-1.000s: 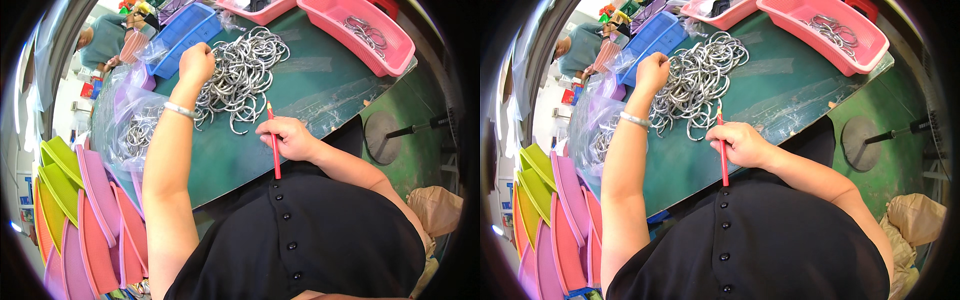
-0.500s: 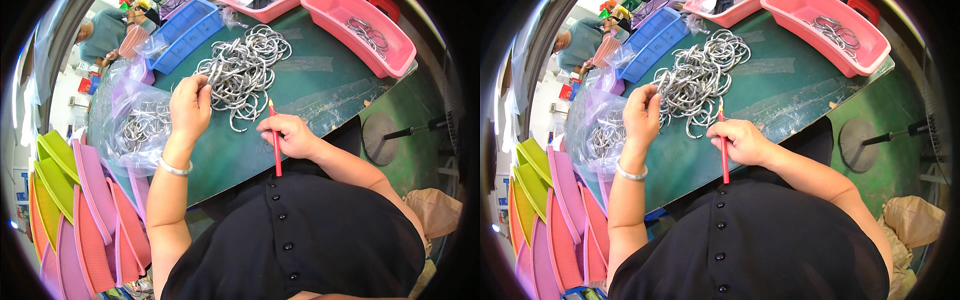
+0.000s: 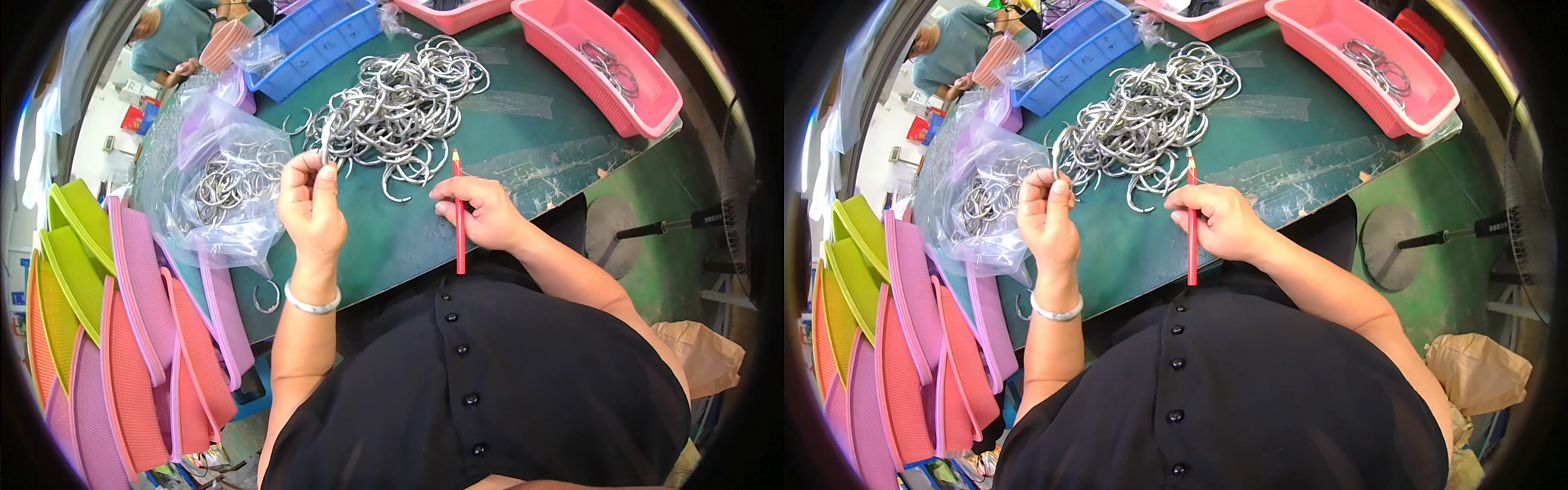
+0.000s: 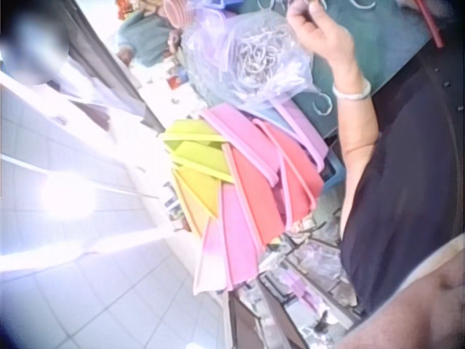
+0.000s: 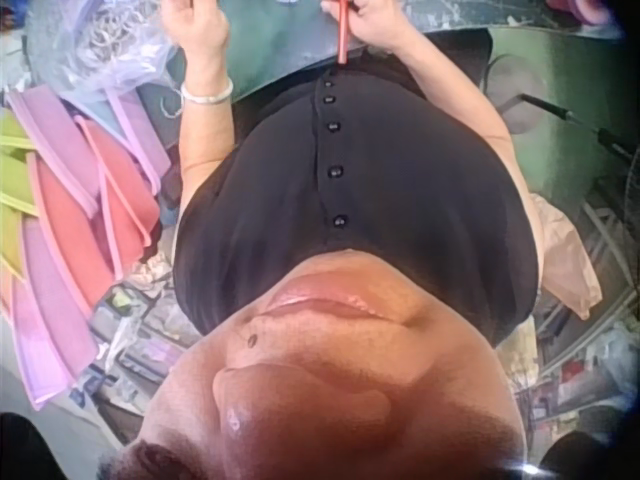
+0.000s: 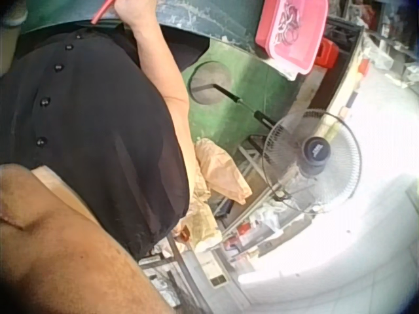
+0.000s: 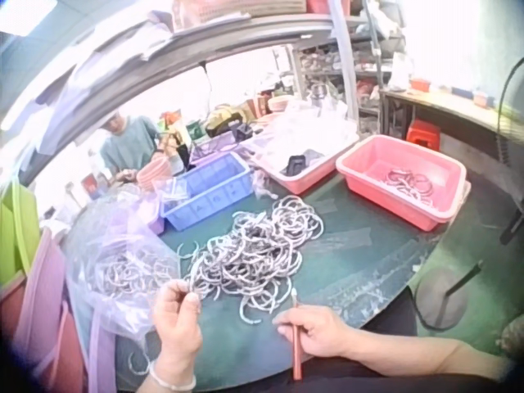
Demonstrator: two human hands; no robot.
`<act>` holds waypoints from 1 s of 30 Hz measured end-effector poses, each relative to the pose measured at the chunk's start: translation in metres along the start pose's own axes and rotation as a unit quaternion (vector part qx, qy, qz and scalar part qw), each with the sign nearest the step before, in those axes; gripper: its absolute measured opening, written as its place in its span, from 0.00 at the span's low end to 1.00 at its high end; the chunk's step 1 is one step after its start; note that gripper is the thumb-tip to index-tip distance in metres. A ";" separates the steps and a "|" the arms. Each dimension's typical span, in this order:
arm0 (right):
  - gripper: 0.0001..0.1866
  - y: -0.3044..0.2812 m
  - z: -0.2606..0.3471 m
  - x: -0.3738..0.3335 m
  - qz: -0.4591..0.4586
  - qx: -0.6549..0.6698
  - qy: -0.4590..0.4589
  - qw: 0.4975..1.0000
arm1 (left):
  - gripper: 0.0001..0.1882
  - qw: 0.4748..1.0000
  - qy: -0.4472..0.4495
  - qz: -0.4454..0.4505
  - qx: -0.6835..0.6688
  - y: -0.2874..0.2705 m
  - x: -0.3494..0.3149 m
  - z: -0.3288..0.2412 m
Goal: The person picks up metal rings from a pile on a workbench, turns them over while holding a red tool, and places them into another pile.
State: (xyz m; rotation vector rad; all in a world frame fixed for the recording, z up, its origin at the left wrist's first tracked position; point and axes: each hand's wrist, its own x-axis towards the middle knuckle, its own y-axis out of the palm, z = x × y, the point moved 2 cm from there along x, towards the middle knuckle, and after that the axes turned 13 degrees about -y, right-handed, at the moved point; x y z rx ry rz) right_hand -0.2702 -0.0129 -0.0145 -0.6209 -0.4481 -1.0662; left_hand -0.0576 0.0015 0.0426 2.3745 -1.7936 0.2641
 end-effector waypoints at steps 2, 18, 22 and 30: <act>0.07 0.000 0.000 0.000 0.002 -0.004 -0.002 1.000 | 0.05 1.000 0.003 0.001 0.000 -0.002 -0.007 0.007; 0.06 -0.001 -0.001 0.001 -0.004 0.024 0.017 1.000 | 0.08 0.891 0.269 0.069 0.359 0.014 0.003 -0.009; 0.07 -0.003 -0.003 -0.001 -0.063 0.136 0.071 0.986 | 0.11 0.870 0.249 0.151 0.399 0.018 -0.020 -0.016; 0.10 -0.004 -0.006 -0.001 -0.068 0.237 0.095 0.964 | 0.13 0.865 0.230 0.221 0.387 0.020 -0.043 -0.009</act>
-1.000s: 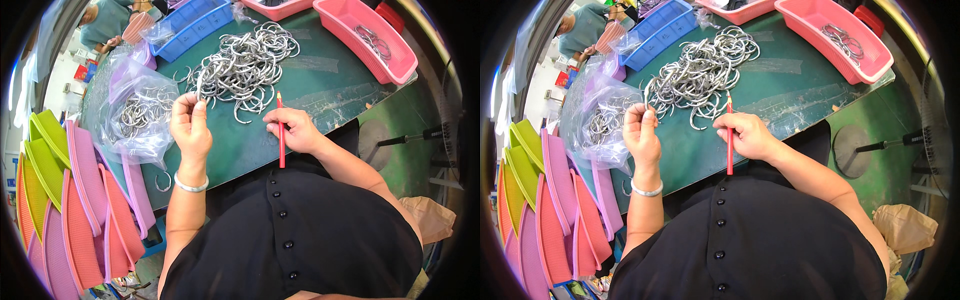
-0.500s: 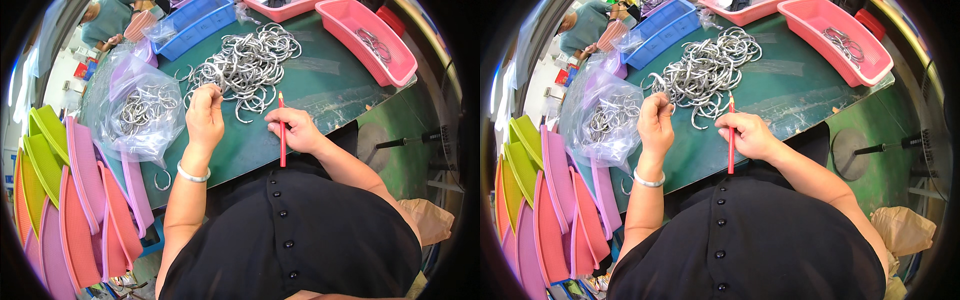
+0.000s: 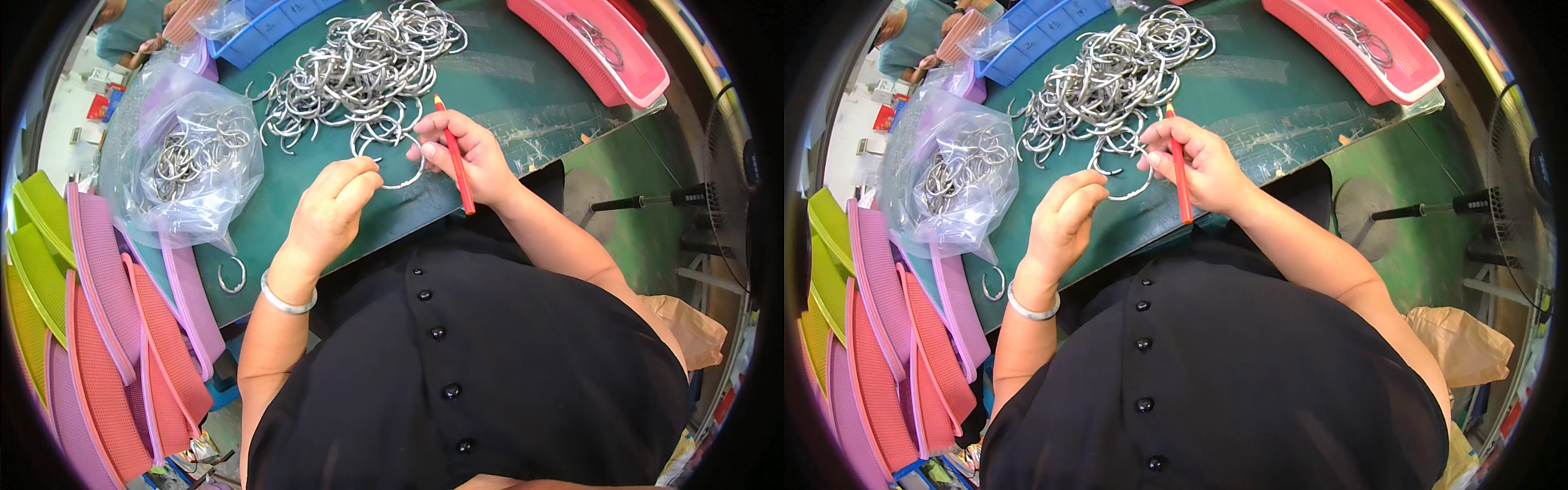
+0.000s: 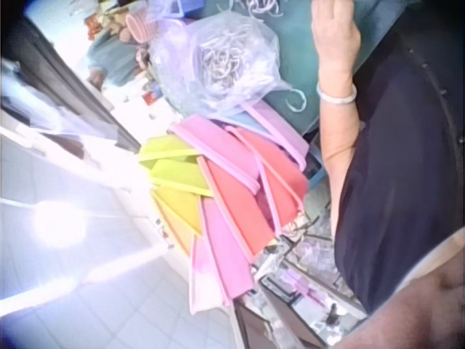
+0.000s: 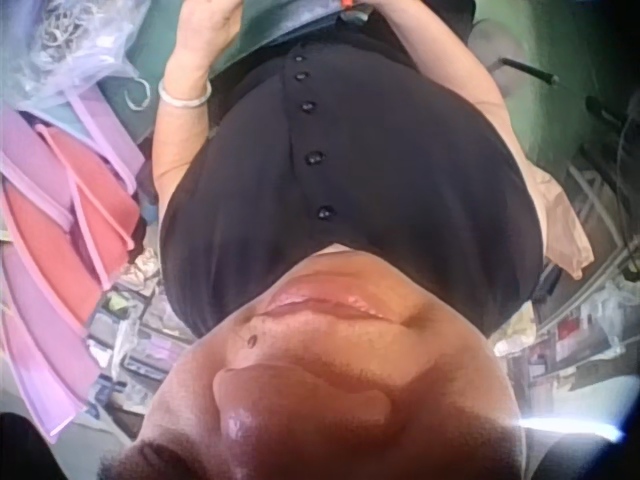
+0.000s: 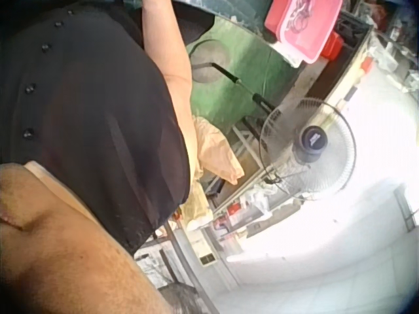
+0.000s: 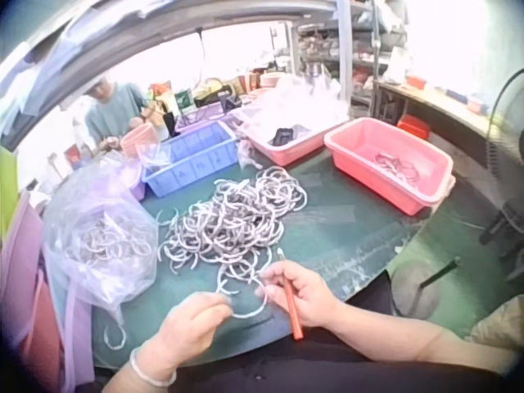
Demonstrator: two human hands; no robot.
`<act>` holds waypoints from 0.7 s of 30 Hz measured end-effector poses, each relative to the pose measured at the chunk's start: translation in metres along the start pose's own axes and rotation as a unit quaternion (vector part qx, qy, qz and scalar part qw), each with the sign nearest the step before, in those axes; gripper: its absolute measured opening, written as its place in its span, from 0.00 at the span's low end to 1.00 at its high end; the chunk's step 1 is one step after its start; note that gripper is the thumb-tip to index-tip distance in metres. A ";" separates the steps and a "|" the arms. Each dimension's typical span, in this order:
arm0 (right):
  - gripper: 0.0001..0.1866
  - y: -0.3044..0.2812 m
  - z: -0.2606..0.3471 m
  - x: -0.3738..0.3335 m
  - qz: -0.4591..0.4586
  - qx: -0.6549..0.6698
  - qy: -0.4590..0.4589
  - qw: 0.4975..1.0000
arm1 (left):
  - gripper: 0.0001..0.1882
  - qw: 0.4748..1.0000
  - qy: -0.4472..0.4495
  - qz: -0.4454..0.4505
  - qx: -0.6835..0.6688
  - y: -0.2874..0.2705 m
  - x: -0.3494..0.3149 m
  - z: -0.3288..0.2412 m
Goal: The person picks up metal rings from a pile on a workbench, turns them over while holding a red tool, and places them into another pile.
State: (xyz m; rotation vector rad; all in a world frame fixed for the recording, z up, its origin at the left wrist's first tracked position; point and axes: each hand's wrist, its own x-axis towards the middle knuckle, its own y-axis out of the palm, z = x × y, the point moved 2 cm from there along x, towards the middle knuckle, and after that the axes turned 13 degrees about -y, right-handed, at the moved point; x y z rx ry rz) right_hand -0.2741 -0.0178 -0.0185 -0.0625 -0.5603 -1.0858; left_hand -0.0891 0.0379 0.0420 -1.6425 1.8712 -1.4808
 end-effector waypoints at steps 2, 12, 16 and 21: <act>0.10 -0.001 0.001 0.002 -0.002 0.010 0.018 1.000 | 0.11 1.000 -0.018 -0.003 -0.024 0.003 -0.002 0.004; 0.09 -0.001 0.008 0.007 -0.025 0.052 0.081 0.995 | 0.14 0.877 -0.224 -0.076 -0.419 0.028 -0.014 0.015; 0.08 -0.001 0.007 0.008 -0.026 0.045 0.090 0.995 | 0.20 0.798 -0.323 -0.042 -0.507 0.026 -0.013 0.016; 0.08 -0.001 0.005 0.008 -0.022 0.036 0.089 0.995 | 0.21 0.767 -0.349 -0.040 -0.538 0.028 -0.014 0.021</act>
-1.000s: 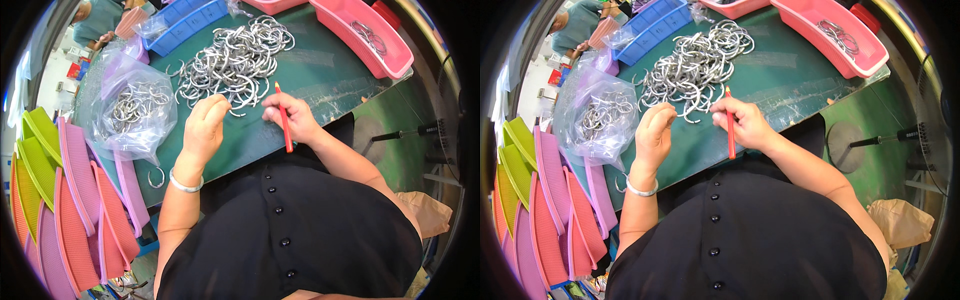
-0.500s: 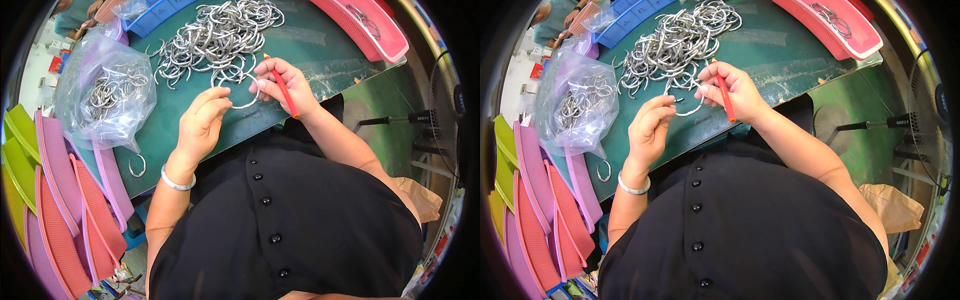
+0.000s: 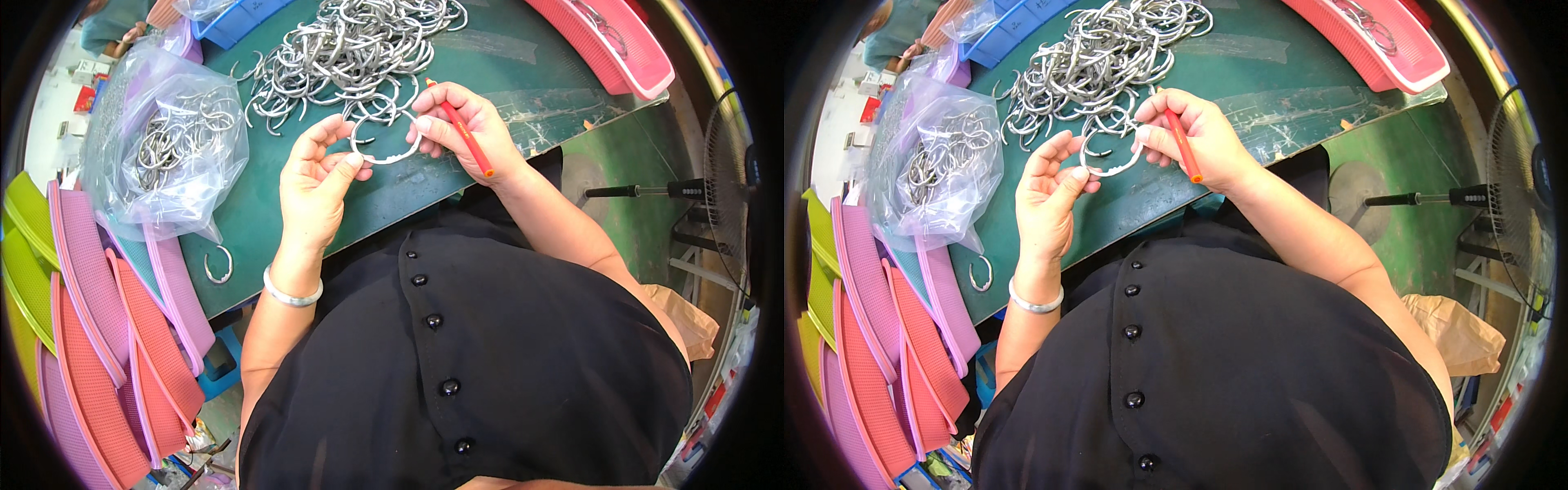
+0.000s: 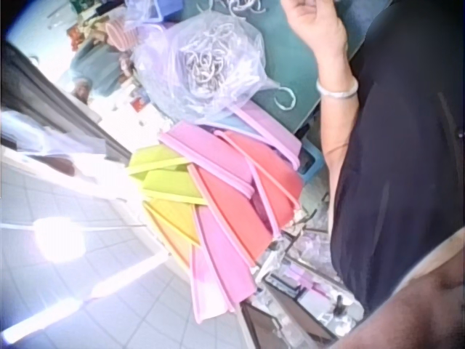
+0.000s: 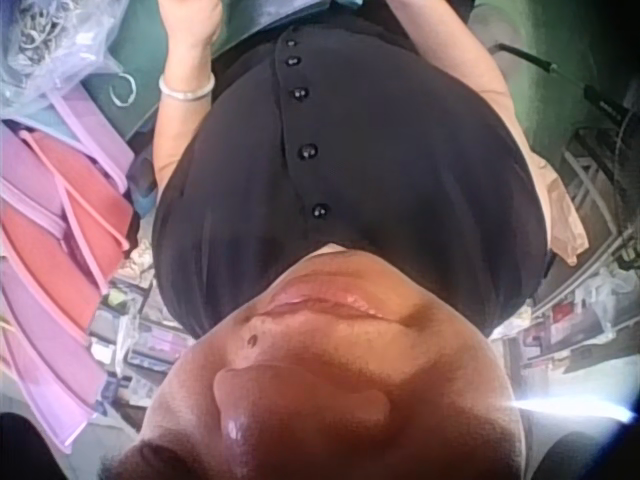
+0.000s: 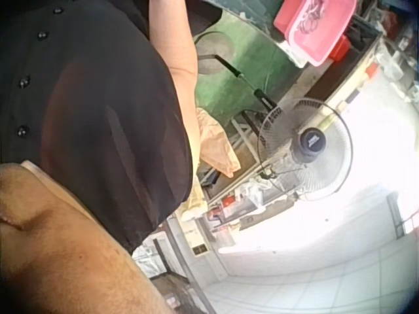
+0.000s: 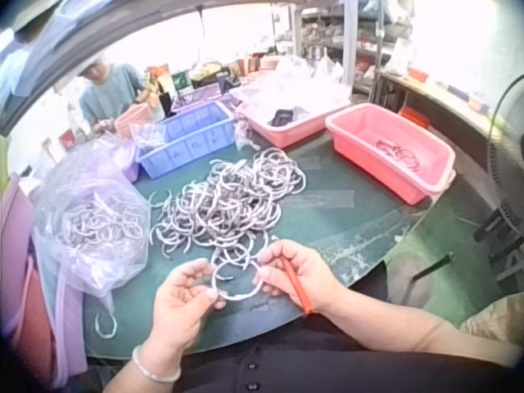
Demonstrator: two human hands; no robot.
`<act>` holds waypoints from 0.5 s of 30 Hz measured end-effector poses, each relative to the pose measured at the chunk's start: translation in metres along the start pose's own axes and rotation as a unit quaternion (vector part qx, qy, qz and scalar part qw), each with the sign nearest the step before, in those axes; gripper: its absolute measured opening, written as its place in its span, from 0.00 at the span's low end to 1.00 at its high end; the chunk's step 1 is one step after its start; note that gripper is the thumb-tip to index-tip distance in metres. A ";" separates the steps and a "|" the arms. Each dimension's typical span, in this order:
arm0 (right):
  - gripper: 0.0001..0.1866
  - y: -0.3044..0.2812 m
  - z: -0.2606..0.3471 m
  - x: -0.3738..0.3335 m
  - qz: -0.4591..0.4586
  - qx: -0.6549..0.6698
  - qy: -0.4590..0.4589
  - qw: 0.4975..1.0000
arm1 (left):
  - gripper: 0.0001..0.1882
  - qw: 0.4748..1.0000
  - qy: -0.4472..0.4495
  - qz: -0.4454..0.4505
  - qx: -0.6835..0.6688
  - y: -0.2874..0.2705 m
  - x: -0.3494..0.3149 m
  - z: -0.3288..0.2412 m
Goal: The person picks up metal rings from a pile on a workbench, turns them over while holding a red tool, and places them into another pile.
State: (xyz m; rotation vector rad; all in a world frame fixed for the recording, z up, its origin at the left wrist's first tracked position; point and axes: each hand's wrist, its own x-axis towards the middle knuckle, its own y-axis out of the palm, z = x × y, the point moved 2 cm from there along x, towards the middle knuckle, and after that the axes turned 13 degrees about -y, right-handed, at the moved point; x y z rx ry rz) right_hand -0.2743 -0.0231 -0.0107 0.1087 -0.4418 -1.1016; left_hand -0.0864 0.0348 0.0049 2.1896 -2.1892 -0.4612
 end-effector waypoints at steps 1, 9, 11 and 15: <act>0.08 0.000 0.000 0.000 0.000 0.002 0.000 1.000 | 0.22 1.000 -0.004 -0.001 -0.003 0.000 0.001 0.001; 0.08 0.011 0.013 0.000 0.025 -0.019 -0.038 0.999 | 0.21 0.995 -0.087 0.007 -0.042 0.000 0.003 0.009; 0.08 0.016 0.016 -0.001 0.035 -0.028 -0.056 0.997 | 0.20 0.992 -0.111 0.014 -0.060 0.000 0.003 0.011; 0.10 0.024 0.020 -0.002 0.043 0.002 -0.059 0.997 | 0.19 0.986 -0.133 0.036 -0.090 0.000 0.003 0.013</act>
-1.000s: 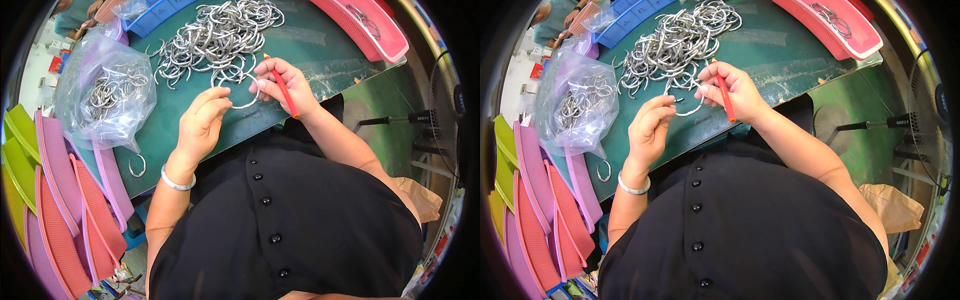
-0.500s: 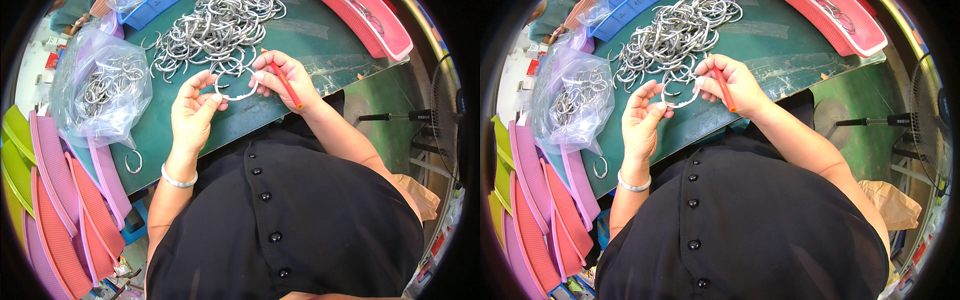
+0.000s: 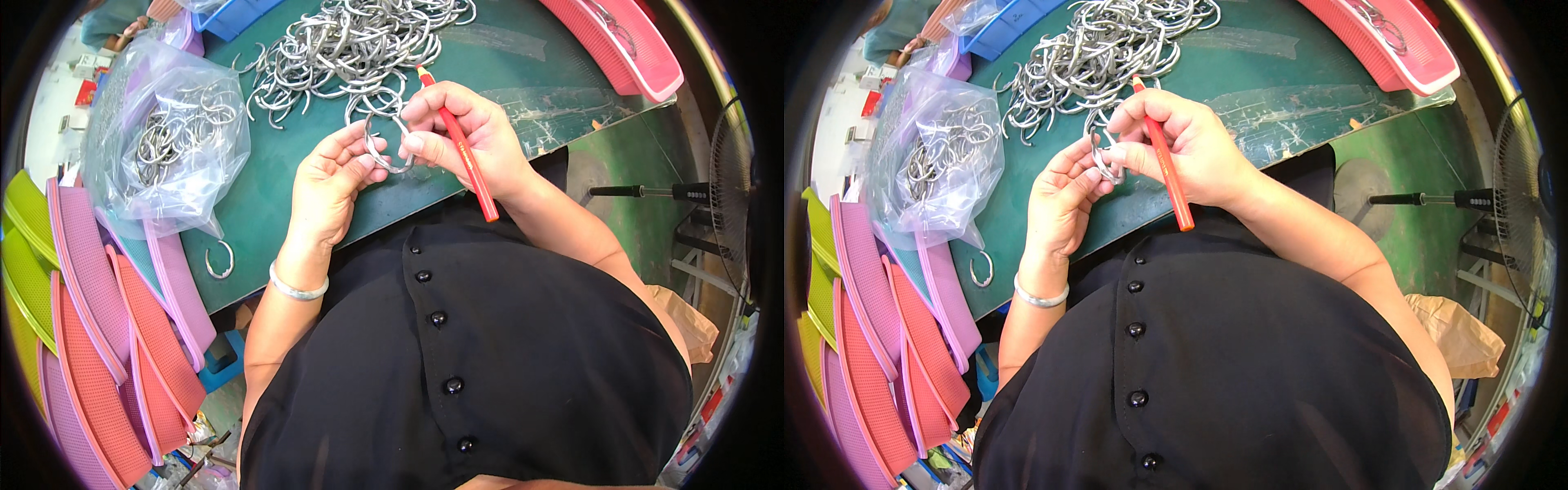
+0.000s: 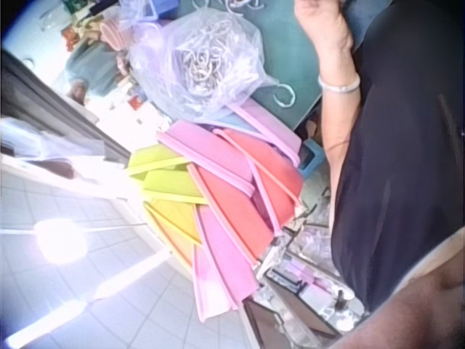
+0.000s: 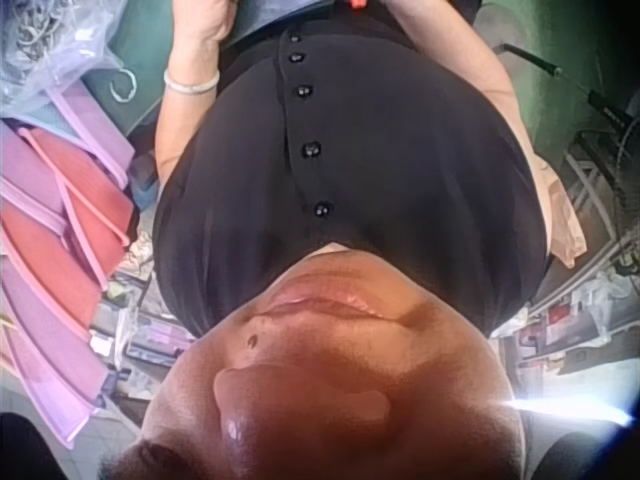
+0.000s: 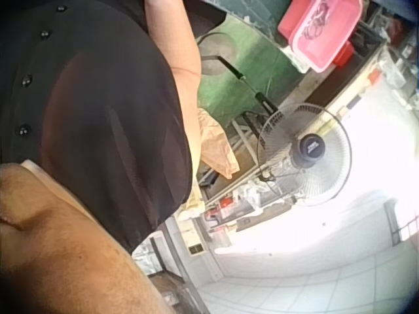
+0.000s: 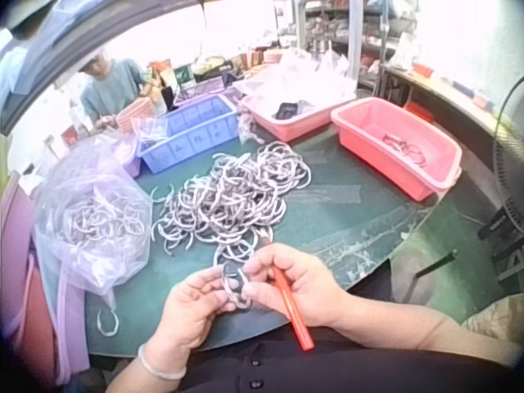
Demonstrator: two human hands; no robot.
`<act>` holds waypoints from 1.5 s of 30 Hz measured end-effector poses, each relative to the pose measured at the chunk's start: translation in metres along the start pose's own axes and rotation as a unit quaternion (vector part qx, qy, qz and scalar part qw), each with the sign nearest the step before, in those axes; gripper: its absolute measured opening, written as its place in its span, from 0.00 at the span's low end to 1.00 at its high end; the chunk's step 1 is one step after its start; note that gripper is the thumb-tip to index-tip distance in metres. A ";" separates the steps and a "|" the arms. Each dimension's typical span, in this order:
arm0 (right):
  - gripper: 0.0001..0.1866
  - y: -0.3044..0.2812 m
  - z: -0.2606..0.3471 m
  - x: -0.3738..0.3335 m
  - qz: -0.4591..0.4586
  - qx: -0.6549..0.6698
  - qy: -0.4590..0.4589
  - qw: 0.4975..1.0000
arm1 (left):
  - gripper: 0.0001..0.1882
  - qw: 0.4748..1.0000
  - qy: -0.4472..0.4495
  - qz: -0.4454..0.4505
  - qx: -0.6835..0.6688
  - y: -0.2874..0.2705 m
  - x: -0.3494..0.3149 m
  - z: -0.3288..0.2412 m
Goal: The person picks up metal rings from a pile on a workbench, turns them over while holding a red tool, and places them into another pile.
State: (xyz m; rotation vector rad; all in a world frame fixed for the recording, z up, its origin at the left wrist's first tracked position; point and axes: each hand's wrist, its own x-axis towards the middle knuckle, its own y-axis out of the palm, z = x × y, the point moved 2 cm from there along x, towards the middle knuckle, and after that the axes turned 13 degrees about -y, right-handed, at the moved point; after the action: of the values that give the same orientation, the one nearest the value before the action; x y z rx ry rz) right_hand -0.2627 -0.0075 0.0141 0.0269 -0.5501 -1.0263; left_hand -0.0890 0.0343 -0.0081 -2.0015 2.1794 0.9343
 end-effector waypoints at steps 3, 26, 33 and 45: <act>0.10 0.006 0.002 0.000 0.020 -0.015 -0.035 0.999 | 0.18 1.000 -0.011 0.002 -0.016 -0.001 0.000 0.001; 0.09 -0.007 0.000 -0.004 0.013 -0.071 -0.001 0.997 | 0.16 0.990 0.137 -0.021 0.004 0.010 -0.030 -0.021; 0.16 0.001 0.001 -0.007 0.036 -0.075 0.000 0.997 | 0.16 0.988 0.155 -0.023 0.006 0.013 -0.037 -0.022; 0.17 0.006 -0.001 -0.012 0.042 -0.169 -0.140 0.975 | 0.13 0.873 0.389 -0.095 0.278 0.016 -0.052 -0.020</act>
State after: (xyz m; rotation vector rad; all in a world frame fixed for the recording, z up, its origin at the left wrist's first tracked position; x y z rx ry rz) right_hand -0.2625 0.0057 0.0100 -0.4444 -0.6198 -1.0353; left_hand -0.0877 0.0719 0.0364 -2.4050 2.0854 -0.6009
